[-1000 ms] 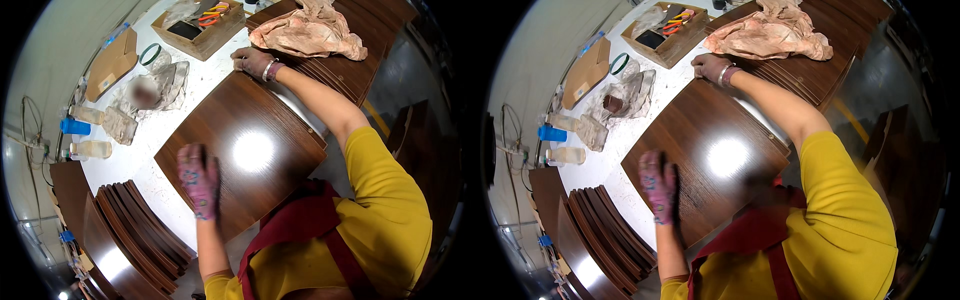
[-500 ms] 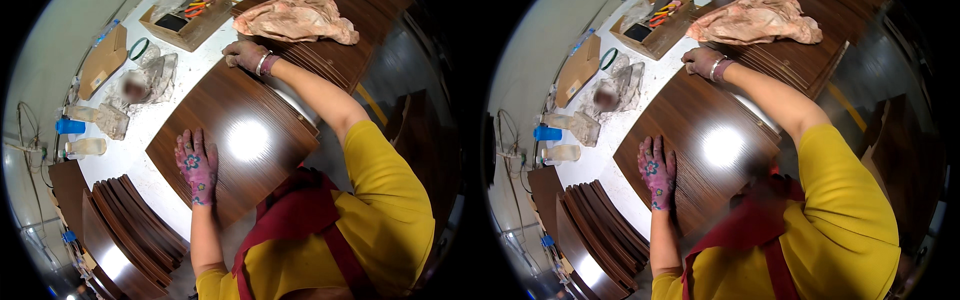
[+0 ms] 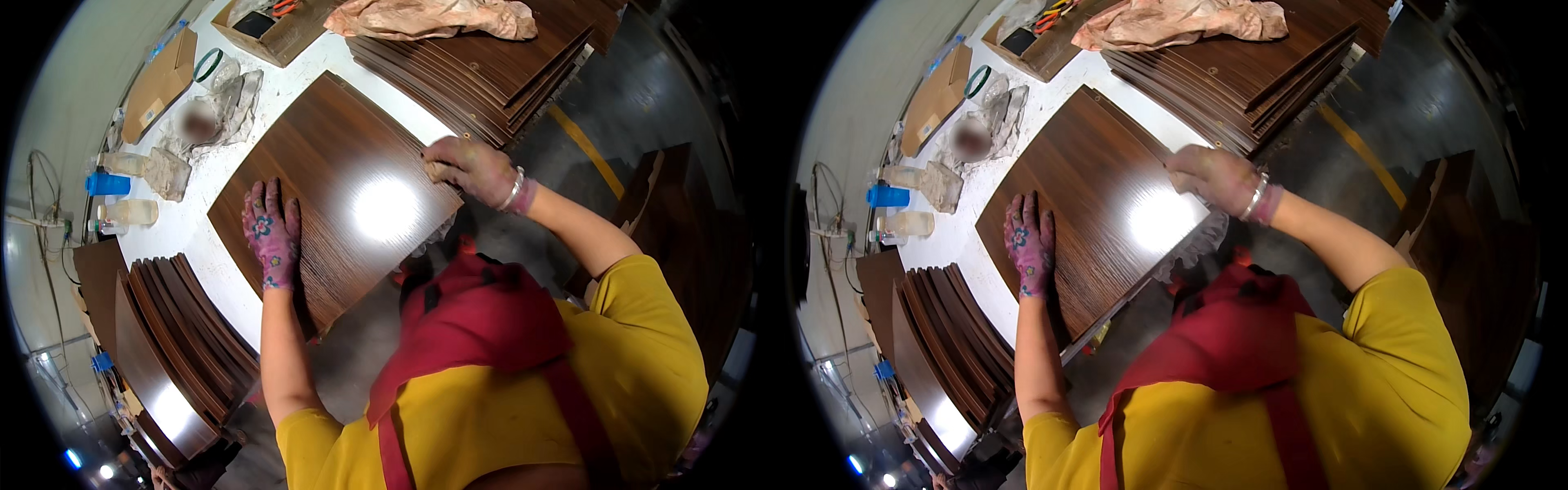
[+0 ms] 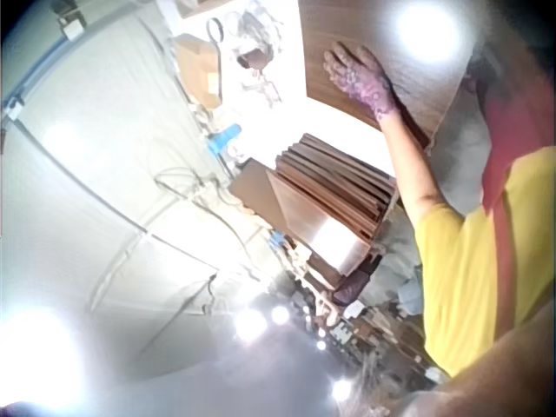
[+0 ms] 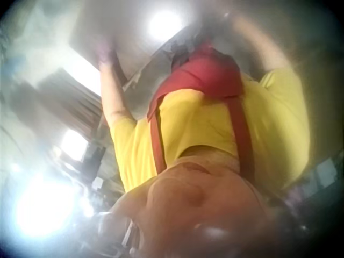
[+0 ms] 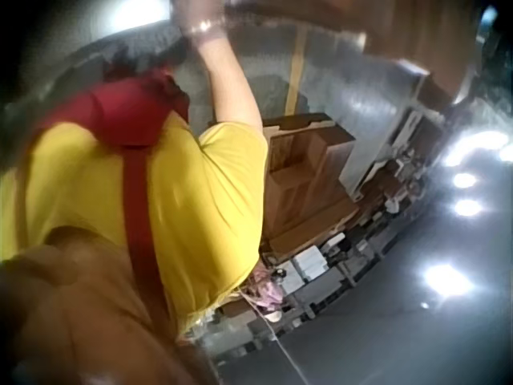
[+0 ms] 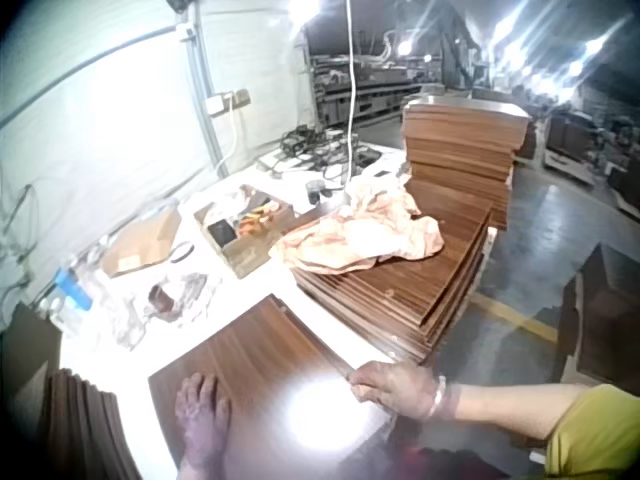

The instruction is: The person repeatedly wipes and buffs the surface of dark brown wooden panels using a cloth. They handle the panels one at a time, flipping them over to treat both sides, and stack the finished pieces on the table.

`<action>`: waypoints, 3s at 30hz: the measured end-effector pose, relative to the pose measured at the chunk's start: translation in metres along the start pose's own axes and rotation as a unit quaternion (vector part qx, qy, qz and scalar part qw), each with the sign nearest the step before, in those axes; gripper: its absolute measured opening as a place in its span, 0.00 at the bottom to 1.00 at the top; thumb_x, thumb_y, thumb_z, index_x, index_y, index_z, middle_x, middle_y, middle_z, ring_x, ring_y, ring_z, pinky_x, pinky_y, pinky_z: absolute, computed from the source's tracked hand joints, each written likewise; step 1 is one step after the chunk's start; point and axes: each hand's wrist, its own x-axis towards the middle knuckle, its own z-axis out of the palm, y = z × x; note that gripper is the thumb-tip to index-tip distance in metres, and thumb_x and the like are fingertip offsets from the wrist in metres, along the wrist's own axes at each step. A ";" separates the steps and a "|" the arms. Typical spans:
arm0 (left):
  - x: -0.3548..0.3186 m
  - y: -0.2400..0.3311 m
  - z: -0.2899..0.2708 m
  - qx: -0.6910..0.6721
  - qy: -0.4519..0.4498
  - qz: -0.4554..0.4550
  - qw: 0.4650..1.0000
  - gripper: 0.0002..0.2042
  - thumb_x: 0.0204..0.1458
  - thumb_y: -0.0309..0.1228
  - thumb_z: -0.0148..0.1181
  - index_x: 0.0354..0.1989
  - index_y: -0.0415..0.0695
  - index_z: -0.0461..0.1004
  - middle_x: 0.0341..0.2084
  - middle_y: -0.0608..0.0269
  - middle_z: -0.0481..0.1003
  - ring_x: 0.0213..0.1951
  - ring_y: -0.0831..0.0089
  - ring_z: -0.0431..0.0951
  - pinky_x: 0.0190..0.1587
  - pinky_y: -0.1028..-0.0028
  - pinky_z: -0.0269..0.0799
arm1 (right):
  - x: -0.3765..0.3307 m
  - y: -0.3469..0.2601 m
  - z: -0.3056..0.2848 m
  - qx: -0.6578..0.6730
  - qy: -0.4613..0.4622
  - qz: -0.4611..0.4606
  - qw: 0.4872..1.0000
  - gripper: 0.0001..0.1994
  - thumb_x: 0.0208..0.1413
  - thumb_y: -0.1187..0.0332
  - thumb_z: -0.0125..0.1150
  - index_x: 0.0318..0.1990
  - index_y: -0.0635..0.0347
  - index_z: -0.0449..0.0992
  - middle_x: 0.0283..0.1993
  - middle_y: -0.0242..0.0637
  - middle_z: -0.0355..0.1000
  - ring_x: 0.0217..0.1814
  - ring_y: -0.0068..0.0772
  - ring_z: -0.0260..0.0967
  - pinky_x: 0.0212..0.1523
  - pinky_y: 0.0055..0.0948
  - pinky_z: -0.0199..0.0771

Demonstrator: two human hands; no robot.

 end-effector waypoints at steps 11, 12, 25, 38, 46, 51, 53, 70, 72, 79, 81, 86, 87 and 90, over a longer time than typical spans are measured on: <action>-0.026 -0.079 0.008 -0.050 0.107 -0.087 0.989 0.33 0.59 0.48 0.54 0.64 0.34 0.59 0.64 0.43 0.58 0.66 0.51 0.56 0.69 0.61 0.47 | -0.095 -0.065 -0.024 0.022 0.066 0.066 0.995 0.10 0.57 0.65 0.59 0.43 0.59 0.73 0.42 0.40 0.71 0.45 0.45 0.70 0.48 0.35 0.70; -0.039 -0.093 0.003 -0.049 0.099 -0.144 0.983 0.35 0.59 0.49 0.52 0.66 0.34 0.56 0.65 0.42 0.55 0.67 0.51 0.54 0.70 0.61 0.45 | -0.095 -0.067 -0.022 0.015 0.122 0.054 0.991 0.10 0.57 0.65 0.59 0.43 0.59 0.73 0.42 0.40 0.71 0.45 0.45 0.70 0.48 0.35 0.70; -0.086 -0.091 0.010 -0.570 -0.004 -0.316 0.758 0.28 0.60 0.43 0.55 0.63 0.40 0.59 0.52 0.54 0.70 0.49 0.64 0.72 0.51 0.68 0.69 | -0.081 -0.073 0.091 -0.133 0.199 0.015 0.971 0.11 0.53 0.70 0.60 0.43 0.53 0.69 0.39 0.40 0.67 0.41 0.47 0.70 0.40 0.37 0.73; -0.084 -0.081 0.018 -0.657 0.047 -0.338 0.672 0.24 0.58 0.32 0.56 0.62 0.41 0.60 0.47 0.56 0.72 0.47 0.65 0.73 0.50 0.67 0.70 | -0.059 -0.187 0.228 -0.093 -0.047 -0.071 0.992 0.10 0.58 0.65 0.52 0.45 0.56 0.69 0.39 0.42 0.68 0.36 0.46 0.70 0.34 0.40 0.73; -0.108 -0.111 0.004 -0.502 0.046 -0.292 0.813 0.28 0.57 0.33 0.57 0.64 0.37 0.58 0.58 0.46 0.64 0.59 0.58 0.66 0.58 0.66 0.65 | -0.032 -0.233 0.253 0.098 -0.153 -0.161 0.970 0.07 0.59 0.68 0.52 0.43 0.57 0.71 0.40 0.43 0.71 0.41 0.44 0.74 0.40 0.40 0.74; -0.145 -0.020 -0.055 -0.168 0.013 0.077 0.983 0.13 0.57 0.35 0.54 0.46 0.41 0.74 0.42 0.50 0.77 0.49 0.54 0.75 0.50 0.65 0.72 | 0.058 -0.199 0.156 0.043 -0.018 -0.054 0.997 0.16 0.56 0.61 0.60 0.48 0.61 0.74 0.41 0.38 0.74 0.45 0.32 0.75 0.47 0.29 0.74; -0.132 0.052 -0.092 -0.092 -0.270 0.067 0.956 0.22 0.55 0.43 0.55 0.56 0.46 0.69 0.55 0.51 0.70 0.59 0.54 0.68 0.60 0.61 0.63 | 0.075 -0.209 0.160 0.058 -0.171 -0.084 0.980 0.16 0.56 0.60 0.59 0.48 0.60 0.75 0.44 0.38 0.73 0.50 0.34 0.71 0.51 0.31 0.71; -0.143 0.074 -0.022 -0.105 -0.126 0.052 0.985 0.28 0.56 0.51 0.48 0.64 0.54 0.64 0.65 0.58 0.60 0.68 0.60 0.54 0.70 0.54 0.42 | 0.145 -0.201 0.273 -0.050 -0.399 -0.418 0.814 0.08 0.38 0.76 0.61 0.30 0.60 0.73 0.34 0.44 0.70 0.39 0.50 0.72 0.39 0.42 0.73; -0.137 0.073 -0.028 -0.113 -0.071 0.061 0.989 0.29 0.57 0.52 0.47 0.65 0.54 0.63 0.65 0.59 0.60 0.68 0.58 0.53 0.70 0.54 0.38 | 0.172 -0.194 0.276 -0.076 -0.393 -0.417 0.816 0.09 0.38 0.77 0.61 0.31 0.60 0.74 0.35 0.42 0.71 0.40 0.48 0.73 0.39 0.41 0.74; -0.133 0.077 -0.036 -0.040 -0.229 0.052 0.971 0.30 0.60 0.56 0.35 0.69 0.59 0.55 0.70 0.65 0.51 0.72 0.63 0.43 0.71 0.55 0.32 | 0.251 -0.180 0.276 -0.141 -0.322 -0.386 0.853 0.08 0.47 0.77 0.59 0.36 0.61 0.76 0.38 0.41 0.72 0.40 0.44 0.72 0.42 0.36 0.73; -0.135 0.077 -0.036 -0.021 -0.236 0.041 0.971 0.30 0.60 0.58 0.31 0.69 0.59 0.55 0.70 0.68 0.51 0.72 0.65 0.41 0.71 0.55 0.30 | 0.272 -0.172 0.283 -0.127 -0.307 -0.386 0.860 0.08 0.47 0.76 0.59 0.38 0.61 0.76 0.38 0.40 0.72 0.40 0.43 0.72 0.42 0.36 0.73; -0.136 0.074 -0.037 -0.115 -0.180 0.035 0.976 0.28 0.60 0.55 0.35 0.67 0.59 0.57 0.69 0.67 0.54 0.71 0.64 0.46 0.70 0.56 0.36 | 0.321 -0.153 0.302 -0.082 -0.278 -0.335 0.896 0.08 0.47 0.75 0.59 0.38 0.59 0.75 0.39 0.42 0.72 0.41 0.45 0.72 0.42 0.37 0.72; -0.137 0.076 -0.030 -0.220 -0.154 0.011 0.963 0.28 0.60 0.54 0.38 0.67 0.58 0.58 0.68 0.66 0.55 0.70 0.64 0.48 0.70 0.56 0.38 | 0.335 -0.148 0.307 -0.118 -0.236 -0.353 0.898 0.08 0.48 0.73 0.59 0.37 0.59 0.75 0.39 0.42 0.72 0.41 0.46 0.72 0.42 0.38 0.72; -0.144 0.086 0.001 -0.521 -0.081 -0.054 0.848 0.28 0.57 0.52 0.47 0.65 0.57 0.60 0.66 0.64 0.58 0.68 0.62 0.54 0.68 0.57 0.45 | 0.364 -0.134 0.303 -0.175 -0.145 -0.342 0.912 0.09 0.49 0.69 0.59 0.38 0.58 0.75 0.40 0.42 0.72 0.42 0.48 0.71 0.43 0.39 0.72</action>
